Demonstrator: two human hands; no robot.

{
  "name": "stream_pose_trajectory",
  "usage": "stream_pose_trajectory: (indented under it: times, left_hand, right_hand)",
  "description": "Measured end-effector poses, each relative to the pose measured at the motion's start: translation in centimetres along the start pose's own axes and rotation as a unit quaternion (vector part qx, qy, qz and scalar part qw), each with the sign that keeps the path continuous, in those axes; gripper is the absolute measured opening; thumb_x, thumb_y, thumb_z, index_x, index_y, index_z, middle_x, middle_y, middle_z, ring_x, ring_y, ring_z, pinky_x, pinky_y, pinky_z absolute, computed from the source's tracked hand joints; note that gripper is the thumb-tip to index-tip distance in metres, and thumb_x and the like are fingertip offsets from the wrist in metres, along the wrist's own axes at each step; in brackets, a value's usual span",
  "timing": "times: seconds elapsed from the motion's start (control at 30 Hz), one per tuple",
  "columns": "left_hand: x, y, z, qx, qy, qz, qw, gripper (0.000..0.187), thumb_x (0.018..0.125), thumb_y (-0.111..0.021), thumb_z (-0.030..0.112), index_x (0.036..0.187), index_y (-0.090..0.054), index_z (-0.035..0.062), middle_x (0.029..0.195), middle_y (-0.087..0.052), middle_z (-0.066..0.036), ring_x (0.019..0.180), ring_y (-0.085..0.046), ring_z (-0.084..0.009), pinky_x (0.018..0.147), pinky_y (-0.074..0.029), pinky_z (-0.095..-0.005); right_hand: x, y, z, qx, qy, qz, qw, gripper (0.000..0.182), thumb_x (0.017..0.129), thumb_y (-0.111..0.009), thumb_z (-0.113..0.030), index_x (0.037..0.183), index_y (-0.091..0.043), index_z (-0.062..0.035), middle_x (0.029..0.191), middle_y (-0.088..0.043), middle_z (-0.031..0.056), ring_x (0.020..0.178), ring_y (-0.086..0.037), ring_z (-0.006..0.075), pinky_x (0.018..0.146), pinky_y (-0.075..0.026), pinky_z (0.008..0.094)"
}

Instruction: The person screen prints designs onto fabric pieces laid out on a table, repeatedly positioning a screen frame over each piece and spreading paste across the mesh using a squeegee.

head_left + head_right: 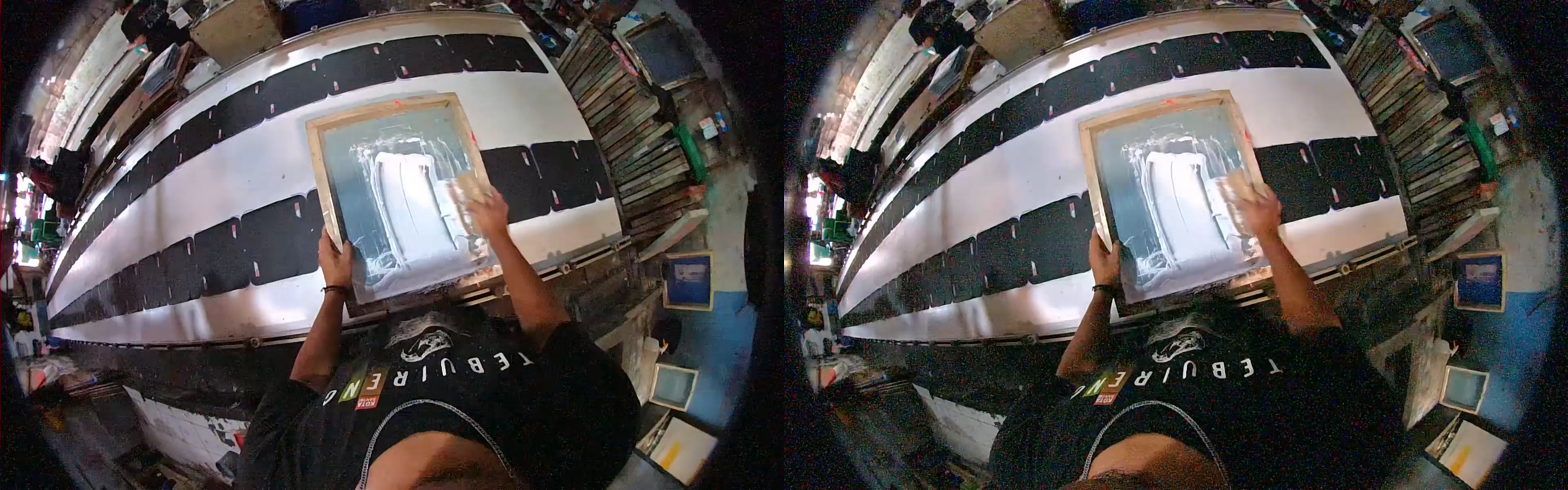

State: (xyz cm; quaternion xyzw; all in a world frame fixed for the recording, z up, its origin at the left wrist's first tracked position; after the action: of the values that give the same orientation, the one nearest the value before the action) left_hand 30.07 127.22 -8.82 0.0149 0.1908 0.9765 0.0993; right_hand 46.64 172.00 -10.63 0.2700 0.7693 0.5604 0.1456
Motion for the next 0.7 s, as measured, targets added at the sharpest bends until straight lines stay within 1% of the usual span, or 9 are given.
stream_pose_trajectory:
  times: [0.03,0.1,0.2,0.33,0.4,0.5,0.57,0.63,0.7]
  left_hand:
    - [-0.2,-2.4,1.1,-0.001,-0.003,0.000,1.000,0.070,0.089,-0.069,0.003,0.153,-0.043,-0.0046,0.132,-0.059,-0.023,0.122,-0.061,-0.0349,0.107,-0.047,-0.0434]
    - [-0.5,-7.0,4.2,-0.009,-0.085,0.038,0.996,0.070,0.089,-0.068,0.003,0.153,-0.042,-0.0040,0.130,-0.059,-0.023,0.126,-0.059,-0.0345,0.109,-0.045,-0.0431]
    - [0.1,-15.3,5.3,-0.056,-0.071,0.002,0.996,0.070,0.090,-0.068,0.006,0.154,-0.042,-0.0016,0.130,-0.059,-0.025,0.125,-0.057,-0.0396,0.108,-0.044,-0.0466]
    - [-3.2,-20.0,5.9,-0.038,-0.053,-0.025,0.998,0.070,0.089,-0.068,0.005,0.154,-0.041,-0.0031,0.136,-0.057,-0.025,0.129,-0.056,-0.0385,0.111,-0.043,-0.0463]
    - [-5.0,-19.5,6.7,-0.111,-0.004,-0.026,0.993,0.071,0.088,-0.068,0.005,0.153,-0.041,-0.0055,0.142,-0.052,-0.023,0.128,-0.056,-0.0364,0.113,-0.041,-0.0448]
    - [-4.5,-18.5,7.5,0.173,-0.046,-0.044,0.983,0.069,0.087,-0.075,0.014,0.148,-0.048,-0.0014,0.137,-0.052,-0.024,0.124,-0.055,-0.0404,0.107,-0.045,-0.0487]
    - [-4.0,-18.6,6.8,0.225,-0.044,-0.052,0.972,0.070,0.086,-0.078,0.020,0.146,-0.049,-0.0005,0.135,-0.052,-0.025,0.124,-0.055,-0.0420,0.106,-0.045,-0.0505]
    - [-3.3,-19.1,6.4,0.273,-0.041,-0.060,0.959,0.071,0.085,-0.080,0.025,0.145,-0.050,0.0004,0.133,-0.052,-0.026,0.123,-0.054,-0.0436,0.105,-0.045,-0.0523]
    - [-2.7,-19.0,8.7,0.274,-0.142,0.039,0.950,0.075,0.084,-0.083,0.032,0.144,-0.051,-0.0003,0.136,-0.051,-0.029,0.125,-0.053,-0.0460,0.106,-0.044,-0.0547]
  right_hand:
    - [-0.6,3.1,1.7,-0.057,0.005,0.041,0.997,0.036,0.083,-0.076,-0.038,0.109,-0.081,-0.0144,0.123,-0.074,0.0102,0.128,-0.059,0.0269,0.108,-0.045,0.0409]
    - [1.3,2.6,11.1,0.346,-0.259,-0.089,0.897,0.031,0.084,-0.072,-0.033,0.099,-0.080,-0.0077,0.102,-0.076,0.0111,0.101,-0.068,0.0229,0.088,-0.051,0.0365]
    - [3.3,9.6,13.6,0.413,-0.264,-0.044,0.871,0.030,0.084,-0.069,-0.031,0.094,-0.079,-0.0051,0.086,-0.073,0.0087,0.081,-0.066,0.0183,0.076,-0.050,0.0343]
    - [1.4,9.9,21.9,0.373,-0.278,-0.020,0.885,0.031,0.082,-0.068,-0.031,0.094,-0.078,-0.0045,0.084,-0.069,0.0050,0.081,-0.063,0.0177,0.076,-0.050,0.0345]
    - [-1.0,7.6,24.3,0.374,-0.309,-0.005,0.875,0.047,0.075,-0.072,-0.038,0.106,-0.076,-0.0031,0.102,-0.075,0.0194,0.093,-0.070,0.0308,0.083,-0.053,0.0407]
    - [-3.3,7.2,22.7,0.416,-0.339,-0.059,0.842,0.048,0.076,-0.072,-0.040,0.108,-0.076,-0.0050,0.110,-0.074,0.0199,0.103,-0.069,0.0382,0.088,-0.053,0.0441]
    - [-1.3,5.9,23.4,0.315,-0.176,-0.010,0.932,0.039,0.080,-0.070,-0.030,0.107,-0.076,-0.0027,0.092,-0.073,0.0146,0.085,-0.067,0.0266,0.079,-0.050,0.0380]
    - [-1.9,6.9,22.4,0.342,-0.242,-0.013,0.908,0.040,0.079,-0.074,-0.031,0.109,-0.076,-0.0042,0.111,-0.073,0.0148,0.100,-0.067,0.0278,0.090,-0.050,0.0408]
    - [-2.4,12.8,14.9,-0.063,0.079,0.222,0.970,0.034,0.080,-0.078,-0.030,0.108,-0.077,-0.0111,0.122,-0.071,0.0153,0.122,-0.061,0.0377,0.107,-0.045,0.0520]
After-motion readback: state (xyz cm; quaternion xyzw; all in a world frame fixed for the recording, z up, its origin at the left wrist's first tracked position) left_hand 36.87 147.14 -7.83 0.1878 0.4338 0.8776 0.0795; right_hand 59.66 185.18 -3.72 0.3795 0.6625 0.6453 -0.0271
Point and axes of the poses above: each hand's wrist, its own x-axis towards the middle knuckle, its own y-axis out of the back of the hand, z = x × y, the point moved 9 cm from there along x, towards the middle knuckle
